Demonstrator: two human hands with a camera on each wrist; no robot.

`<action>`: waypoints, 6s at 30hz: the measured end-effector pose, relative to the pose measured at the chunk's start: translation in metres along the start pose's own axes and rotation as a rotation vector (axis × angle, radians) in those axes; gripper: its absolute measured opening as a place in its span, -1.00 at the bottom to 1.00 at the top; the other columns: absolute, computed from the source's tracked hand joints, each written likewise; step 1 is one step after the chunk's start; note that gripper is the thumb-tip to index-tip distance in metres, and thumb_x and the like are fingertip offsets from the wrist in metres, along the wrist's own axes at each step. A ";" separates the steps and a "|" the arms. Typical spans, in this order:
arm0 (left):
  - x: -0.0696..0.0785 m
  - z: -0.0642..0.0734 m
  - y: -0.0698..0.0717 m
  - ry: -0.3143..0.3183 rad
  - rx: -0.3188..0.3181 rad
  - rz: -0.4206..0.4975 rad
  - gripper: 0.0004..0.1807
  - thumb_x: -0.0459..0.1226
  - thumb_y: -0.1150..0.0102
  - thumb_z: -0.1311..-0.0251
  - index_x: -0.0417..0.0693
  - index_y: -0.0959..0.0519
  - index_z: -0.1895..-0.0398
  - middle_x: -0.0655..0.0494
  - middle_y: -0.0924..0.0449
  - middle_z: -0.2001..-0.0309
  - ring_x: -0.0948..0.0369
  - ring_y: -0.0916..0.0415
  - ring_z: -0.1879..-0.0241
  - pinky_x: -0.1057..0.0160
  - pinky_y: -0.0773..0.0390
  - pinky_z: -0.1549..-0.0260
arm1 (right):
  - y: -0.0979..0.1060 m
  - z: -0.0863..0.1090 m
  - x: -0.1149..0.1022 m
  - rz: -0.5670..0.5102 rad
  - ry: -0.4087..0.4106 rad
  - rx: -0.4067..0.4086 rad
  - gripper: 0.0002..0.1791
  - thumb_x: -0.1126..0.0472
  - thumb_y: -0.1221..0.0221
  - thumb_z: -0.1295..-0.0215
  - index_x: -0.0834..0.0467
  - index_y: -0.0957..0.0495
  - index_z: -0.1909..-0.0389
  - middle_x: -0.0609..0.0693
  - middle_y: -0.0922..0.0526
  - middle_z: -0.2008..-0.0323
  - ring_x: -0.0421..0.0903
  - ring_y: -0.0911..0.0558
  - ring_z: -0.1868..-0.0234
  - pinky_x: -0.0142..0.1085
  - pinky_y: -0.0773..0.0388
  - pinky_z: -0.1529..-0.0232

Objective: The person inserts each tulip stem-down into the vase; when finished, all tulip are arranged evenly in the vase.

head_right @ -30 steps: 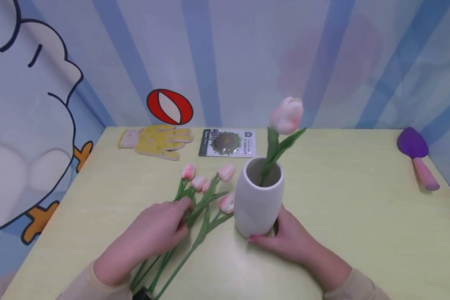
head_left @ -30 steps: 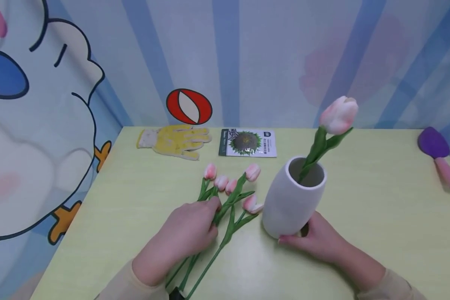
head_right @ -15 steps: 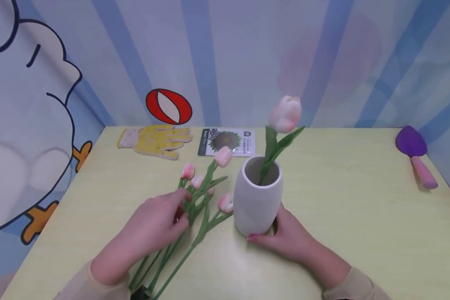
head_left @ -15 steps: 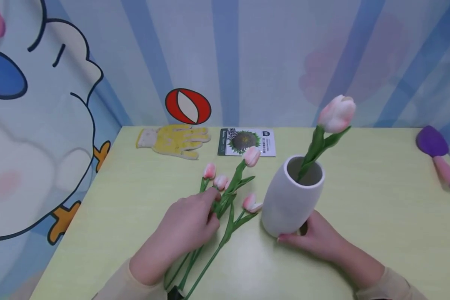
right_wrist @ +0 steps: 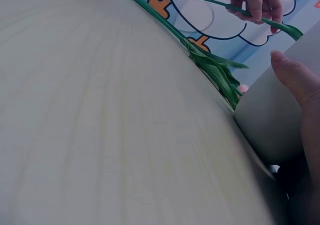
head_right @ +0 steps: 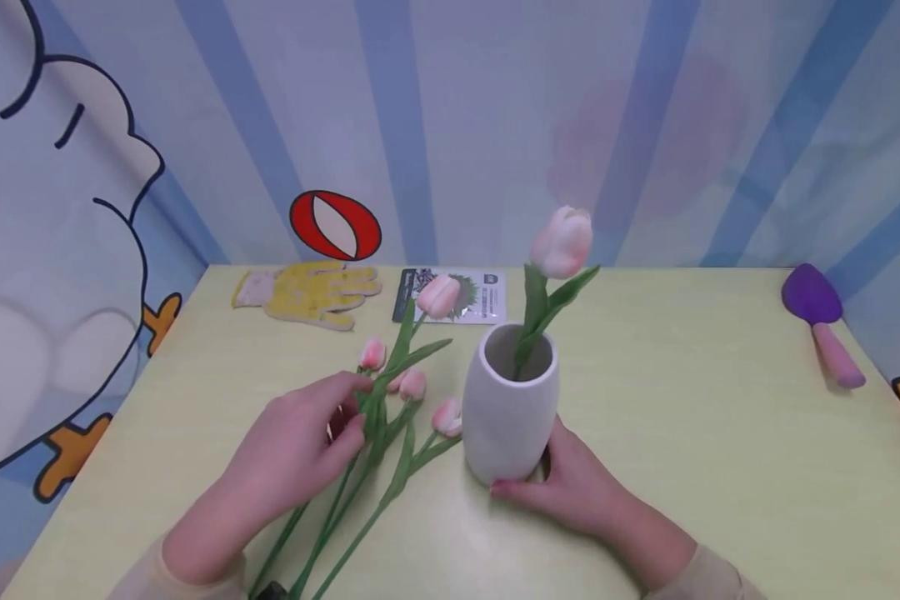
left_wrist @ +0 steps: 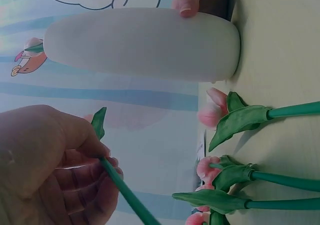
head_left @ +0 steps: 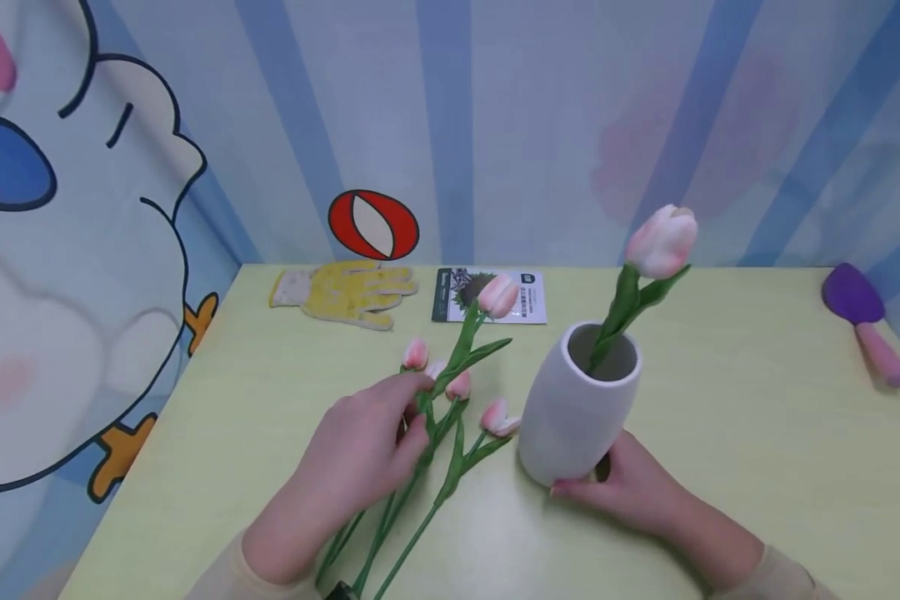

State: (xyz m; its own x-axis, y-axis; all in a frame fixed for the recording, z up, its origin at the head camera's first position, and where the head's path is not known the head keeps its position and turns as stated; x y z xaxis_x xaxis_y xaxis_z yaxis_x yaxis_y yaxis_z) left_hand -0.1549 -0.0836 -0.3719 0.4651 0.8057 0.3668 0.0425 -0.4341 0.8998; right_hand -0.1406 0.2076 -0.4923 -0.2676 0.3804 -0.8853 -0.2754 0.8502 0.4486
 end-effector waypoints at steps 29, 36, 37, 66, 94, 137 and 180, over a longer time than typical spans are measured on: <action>0.002 0.004 0.025 -0.057 0.253 0.405 -0.78 -0.38 -0.37 -0.28 0.02 -0.65 0.06 0.27 -0.66 0.43 0.41 -0.55 0.48 0.38 -0.67 0.50 | 0.002 -0.002 -0.004 0.018 0.001 0.014 -0.14 0.08 -0.58 -0.07 -0.07 -0.36 -0.37 -0.17 -0.59 -0.24 -0.20 -0.55 -0.29 -0.41 -0.34 -0.36; 0.003 0.005 0.026 -0.098 0.277 0.452 -0.75 -0.40 -0.36 -0.29 -0.02 -0.65 0.00 0.24 -0.69 0.44 0.42 -0.56 0.52 0.36 -0.67 0.54 | 0.001 -0.001 -0.006 0.013 0.016 0.006 -0.14 0.09 -0.57 -0.08 -0.07 -0.35 -0.38 -0.16 -0.59 -0.25 -0.18 -0.55 -0.29 -0.41 -0.34 -0.37; 0.003 0.005 0.027 -0.100 0.275 0.464 -0.74 -0.41 -0.36 -0.29 -0.03 -0.65 0.00 0.23 -0.71 0.43 0.41 -0.58 0.52 0.34 -0.67 0.54 | 0.001 -0.001 -0.006 0.014 0.013 0.010 -0.14 0.08 -0.57 -0.07 -0.09 -0.36 -0.38 -0.18 -0.59 -0.24 -0.19 -0.55 -0.30 -0.41 -0.33 -0.37; 0.029 0.009 0.037 -0.075 0.206 0.819 -0.47 -0.52 -0.33 -0.25 -0.02 -0.43 -0.23 -0.01 -0.75 0.26 0.20 -0.72 0.43 0.17 -0.76 0.46 | -0.001 -0.001 -0.004 0.004 0.019 0.007 -0.14 0.09 -0.56 -0.10 -0.08 -0.33 -0.39 -0.16 -0.58 -0.25 -0.21 -0.53 -0.30 -0.46 -0.32 -0.36; 0.055 0.005 0.048 -0.115 0.258 0.919 -0.48 -0.58 -0.35 -0.19 -0.17 -0.45 -0.19 -0.11 -0.73 0.23 0.15 -0.73 0.38 0.10 -0.78 0.42 | 0.002 -0.003 -0.007 0.031 0.012 0.015 -0.11 0.04 -0.57 -0.09 -0.03 -0.31 -0.40 -0.12 -0.59 -0.24 -0.17 -0.54 -0.28 -0.38 -0.34 -0.37; 0.111 0.002 0.066 -0.324 0.450 1.172 -0.43 -0.67 -0.15 -0.25 -0.49 -0.16 -0.26 -0.37 -0.57 0.26 0.02 -0.74 0.33 -0.05 -0.77 0.47 | 0.003 -0.006 -0.006 0.010 -0.023 -0.002 -0.11 0.08 -0.56 -0.09 0.05 -0.28 -0.38 -0.01 -0.58 -0.22 0.00 -0.57 -0.23 -0.11 -0.53 -0.29; 0.112 -0.016 0.084 -0.448 0.917 1.276 -0.50 -0.65 -0.05 -0.31 -0.17 -0.22 -0.23 -0.15 -0.69 0.24 -0.05 -0.73 0.32 0.02 -0.78 0.29 | 0.007 -0.001 -0.005 0.009 -0.041 0.009 0.01 -0.01 -0.58 -0.06 -0.02 -0.20 -0.45 -0.06 -0.54 -0.28 -0.01 -0.54 -0.29 0.06 -0.43 -0.36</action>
State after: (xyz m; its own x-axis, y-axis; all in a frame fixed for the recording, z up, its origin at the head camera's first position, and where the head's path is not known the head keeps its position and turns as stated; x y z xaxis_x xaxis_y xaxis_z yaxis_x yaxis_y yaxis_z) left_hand -0.1131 -0.0232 -0.2514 0.8065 -0.3461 0.4793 -0.1437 -0.9012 -0.4090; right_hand -0.1423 0.2112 -0.4841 -0.2316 0.4029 -0.8855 -0.2648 0.8497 0.4559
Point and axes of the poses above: each hand's wrist, its own z-axis away from the middle knuckle, its own y-axis out of the back of the hand, x = y × z, the point moved 4 cm from there along -z, towards the middle knuckle
